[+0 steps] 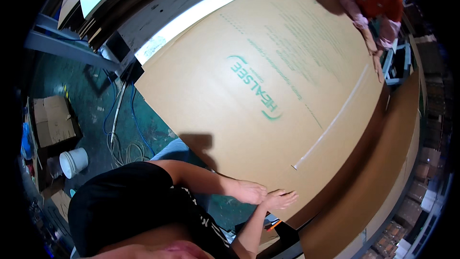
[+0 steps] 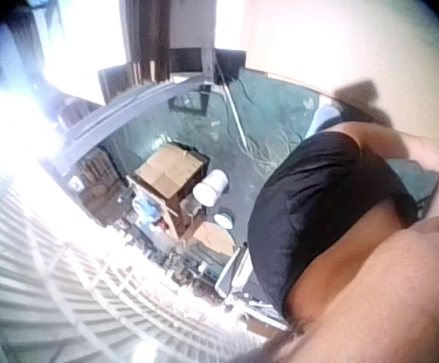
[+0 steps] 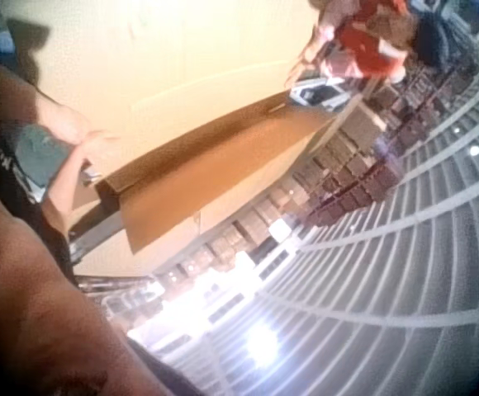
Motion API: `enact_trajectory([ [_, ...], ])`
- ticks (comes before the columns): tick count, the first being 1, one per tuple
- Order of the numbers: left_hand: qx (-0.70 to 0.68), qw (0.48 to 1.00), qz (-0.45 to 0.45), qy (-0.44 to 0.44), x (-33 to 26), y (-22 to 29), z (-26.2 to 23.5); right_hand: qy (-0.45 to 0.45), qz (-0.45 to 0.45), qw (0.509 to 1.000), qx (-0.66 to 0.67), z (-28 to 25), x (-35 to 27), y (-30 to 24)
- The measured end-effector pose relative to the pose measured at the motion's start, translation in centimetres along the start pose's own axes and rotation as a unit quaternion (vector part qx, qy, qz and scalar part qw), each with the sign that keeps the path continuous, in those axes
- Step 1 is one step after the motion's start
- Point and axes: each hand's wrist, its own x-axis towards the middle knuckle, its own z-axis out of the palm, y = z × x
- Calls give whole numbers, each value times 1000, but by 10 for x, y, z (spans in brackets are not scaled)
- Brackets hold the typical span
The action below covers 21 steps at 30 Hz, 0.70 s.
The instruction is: The person assembles flat cardboard sheets into boxes by folding the flaps and tucking the tabs into slots. They work on a green conveyor belt, repeatedly folding the sides and securing the structure by hand.
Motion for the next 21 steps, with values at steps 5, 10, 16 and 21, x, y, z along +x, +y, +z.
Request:
enact_trajectory([
  [5, -107, 991, -80, -19, 2, 1, 4, -9, 15, 999, 49, -9, -5, -12],
  [10, -27, 997, -38, -65, 13, 12, -24, 16, 102, 880, 463, -61, -20, 29],
  [16, 25, 995, -53, -86, 19, 18, -31, 225, 188, 826, 482, -179, 79, 230],
  [21, 27, 992, -52, -109, 32, 30, -31, 112, 411, 619, 660, -131, 183, 382],
])
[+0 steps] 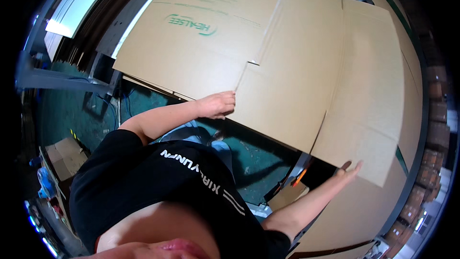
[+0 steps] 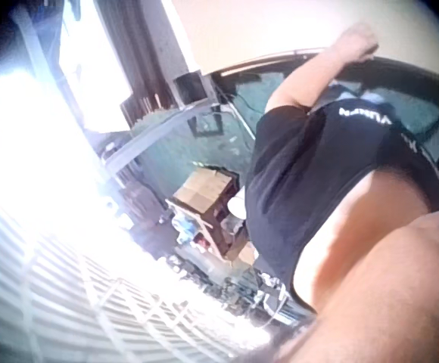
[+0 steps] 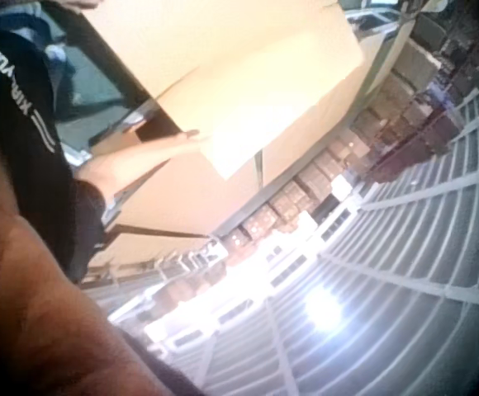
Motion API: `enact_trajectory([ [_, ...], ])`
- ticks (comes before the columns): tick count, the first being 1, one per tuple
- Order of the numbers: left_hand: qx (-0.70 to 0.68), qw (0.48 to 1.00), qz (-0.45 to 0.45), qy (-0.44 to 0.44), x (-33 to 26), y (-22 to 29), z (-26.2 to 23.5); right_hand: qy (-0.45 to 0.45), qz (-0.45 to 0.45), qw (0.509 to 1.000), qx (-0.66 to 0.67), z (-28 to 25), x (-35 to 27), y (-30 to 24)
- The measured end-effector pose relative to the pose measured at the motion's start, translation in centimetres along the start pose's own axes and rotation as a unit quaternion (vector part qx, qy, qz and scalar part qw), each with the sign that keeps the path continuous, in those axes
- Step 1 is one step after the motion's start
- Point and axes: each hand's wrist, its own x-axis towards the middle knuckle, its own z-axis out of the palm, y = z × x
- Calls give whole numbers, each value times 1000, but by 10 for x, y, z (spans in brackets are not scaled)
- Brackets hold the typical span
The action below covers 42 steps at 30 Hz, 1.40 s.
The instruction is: The person assembles flat cardboard sheets into boxes by folding the flaps and tucking the tabs into slots. They work on a green conveyor belt, repeatedly folding the sides and securing the structure by hand.
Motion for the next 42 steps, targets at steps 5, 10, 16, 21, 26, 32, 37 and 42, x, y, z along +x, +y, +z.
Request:
enact_trajectory([
  [5, 44, 999, 3, 0, -7, -1, 6, 13, 71, 994, 82, -38, 88, 43],
  [10, 29, 999, 6, 23, -21, -4, 15, -141, -141, 980, -26, -8, -12, 7],
  [16, 61, 998, 15, 30, -26, -7, 19, -389, -431, 798, -162, 98, -247, -39],
  [21, 60, 997, 0, 57, -29, -10, 31, -518, -561, 552, -335, 130, -317, 64],
  [26, 24, 991, 16, 128, -29, -8, 29, -573, -515, 479, -420, 129, -321, 181],
  [32, 23, 986, -5, 164, -35, -10, 38, -585, -496, 476, -430, 133, -326, 182],
  [37, 29, 983, -21, 182, -28, 1, 18, -598, -468, 487, -432, 137, -332, 173],
  [42, 21, 991, -45, 121, -23, -10, 10, -610, -463, 519, -379, 139, -325, 187],
])
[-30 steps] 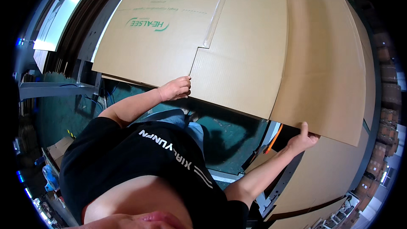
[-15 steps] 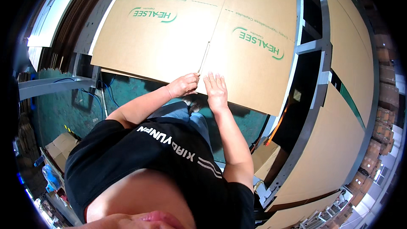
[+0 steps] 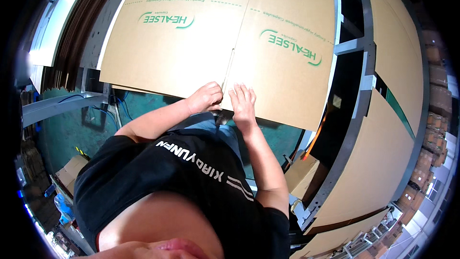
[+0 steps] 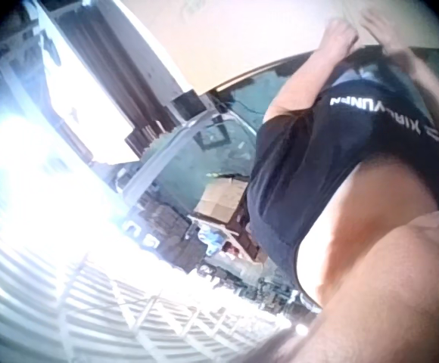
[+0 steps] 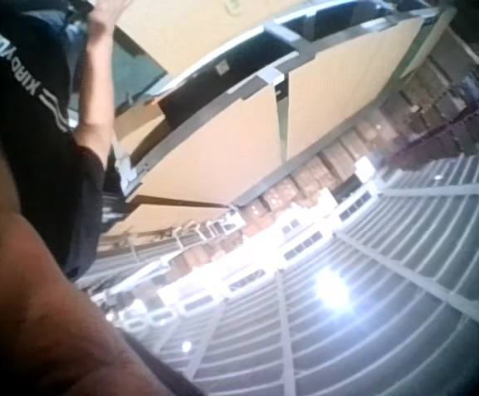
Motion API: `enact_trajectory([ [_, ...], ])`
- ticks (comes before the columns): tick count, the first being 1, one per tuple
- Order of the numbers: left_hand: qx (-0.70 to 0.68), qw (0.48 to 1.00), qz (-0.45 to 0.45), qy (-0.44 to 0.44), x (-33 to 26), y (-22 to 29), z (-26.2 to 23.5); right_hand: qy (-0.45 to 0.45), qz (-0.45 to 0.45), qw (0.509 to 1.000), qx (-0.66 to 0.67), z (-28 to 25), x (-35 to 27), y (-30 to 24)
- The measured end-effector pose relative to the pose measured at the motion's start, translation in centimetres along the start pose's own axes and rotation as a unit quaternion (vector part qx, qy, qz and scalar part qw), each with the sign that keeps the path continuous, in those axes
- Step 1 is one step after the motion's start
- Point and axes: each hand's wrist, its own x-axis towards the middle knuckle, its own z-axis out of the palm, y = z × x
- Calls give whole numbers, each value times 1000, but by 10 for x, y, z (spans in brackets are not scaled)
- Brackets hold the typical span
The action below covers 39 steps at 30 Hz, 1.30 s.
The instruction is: The person assembles flat cardboard sheets into boxes by folding the flaps and tucking the tabs into slots. They work on a green conveyor belt, repeatedly folding the sides and securing the structure by hand.
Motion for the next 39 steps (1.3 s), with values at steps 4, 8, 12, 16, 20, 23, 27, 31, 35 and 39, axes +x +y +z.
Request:
enact_trajectory([
  [4, 19, 999, 9, -50, -5, -7, 8, 5, 4, 1000, 11, 11, 2, 2],
  [8, -1, 999, -52, 0, -9, -2, 18, -13, 37, 999, 7, 23, 3, 1],
  [12, -16, 998, -52, 27, -8, 1, 20, 57, 12, 997, 45, 30, -2, 4],
  [16, -13, 998, -42, 53, -5, -7, 7, 47, 27, 998, 25, 23, 16, 0],
  [20, -22, 998, -43, 31, -5, -11, -10, -4, 32, 999, 30, 5, 26, -8],
  [23, -4, 999, -31, 35, -3, -10, -15, -7, 24, 999, 20, -2, 25, -9],
  [27, 98, 995, 23, -1, -5, -8, -17, -19, 38, 997, 59, -14, 19, -19],
  [31, 106, 993, -4, -55, -8, -10, -14, -46, 2, 996, 81, -10, 12, 1],
  [35, 71, 995, -32, -67, 0, 4, -23, -26, -19, 994, 108, -17, 10, 11],
  [39, 116, 988, -30, -95, 8, 7, -18, -21, -33, 985, 166, -33, -2, 38],
])
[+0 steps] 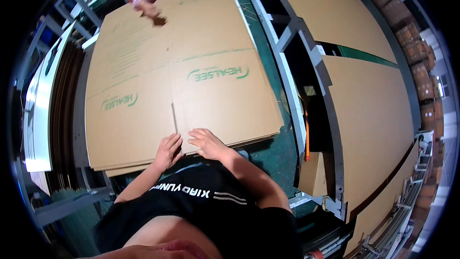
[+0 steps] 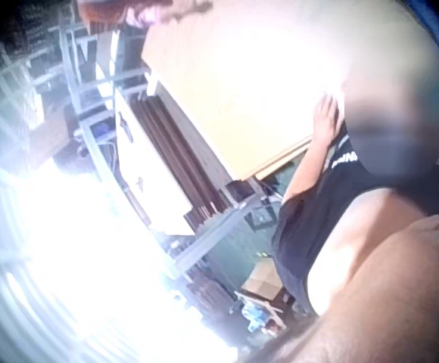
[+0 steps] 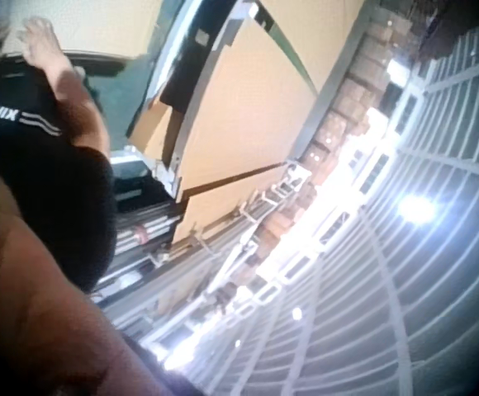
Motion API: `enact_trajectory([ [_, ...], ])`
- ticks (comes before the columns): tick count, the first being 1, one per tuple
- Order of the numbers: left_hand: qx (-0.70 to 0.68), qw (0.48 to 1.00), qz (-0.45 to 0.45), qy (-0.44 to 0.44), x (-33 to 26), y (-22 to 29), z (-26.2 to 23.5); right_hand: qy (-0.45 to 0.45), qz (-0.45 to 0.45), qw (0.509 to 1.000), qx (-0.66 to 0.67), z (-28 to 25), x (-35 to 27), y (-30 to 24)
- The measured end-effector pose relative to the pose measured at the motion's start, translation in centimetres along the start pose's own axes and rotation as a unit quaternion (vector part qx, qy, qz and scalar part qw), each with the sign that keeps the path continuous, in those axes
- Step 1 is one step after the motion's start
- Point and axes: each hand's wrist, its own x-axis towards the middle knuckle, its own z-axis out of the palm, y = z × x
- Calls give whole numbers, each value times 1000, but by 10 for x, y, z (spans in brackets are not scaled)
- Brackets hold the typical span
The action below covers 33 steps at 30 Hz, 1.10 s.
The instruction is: The person assembles flat cardboard sheets into boxes by folding the flaps and tucking the tabs into slots. They work on a green conveyor belt, repeatedly folding the sides and securing the structure by hand.
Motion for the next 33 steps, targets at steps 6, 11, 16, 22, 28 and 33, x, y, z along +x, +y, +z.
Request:
enact_trajectory([
  [6, 47, 994, -70, -66, 10, 20, -6, 342, 271, 898, 65, -209, -39, 133],
  [11, 107, 976, -134, -132, 36, 35, -7, 391, 393, 773, -307, -418, -115, 414],
  [16, 135, 920, -308, -203, 23, 61, 7, 128, 496, 714, -477, -488, -105, 589],
  [22, 209, 810, -516, -182, 64, 86, 39, 134, 332, 773, -524, -540, -106, 656],
  [28, 245, 715, -642, -131, 49, 60, 70, 115, 298, 817, -479, -652, -118, 554],
  [33, 355, 705, -525, -318, 106, 34, 67, 256, 191, 812, -489, -708, -201, 342],
])
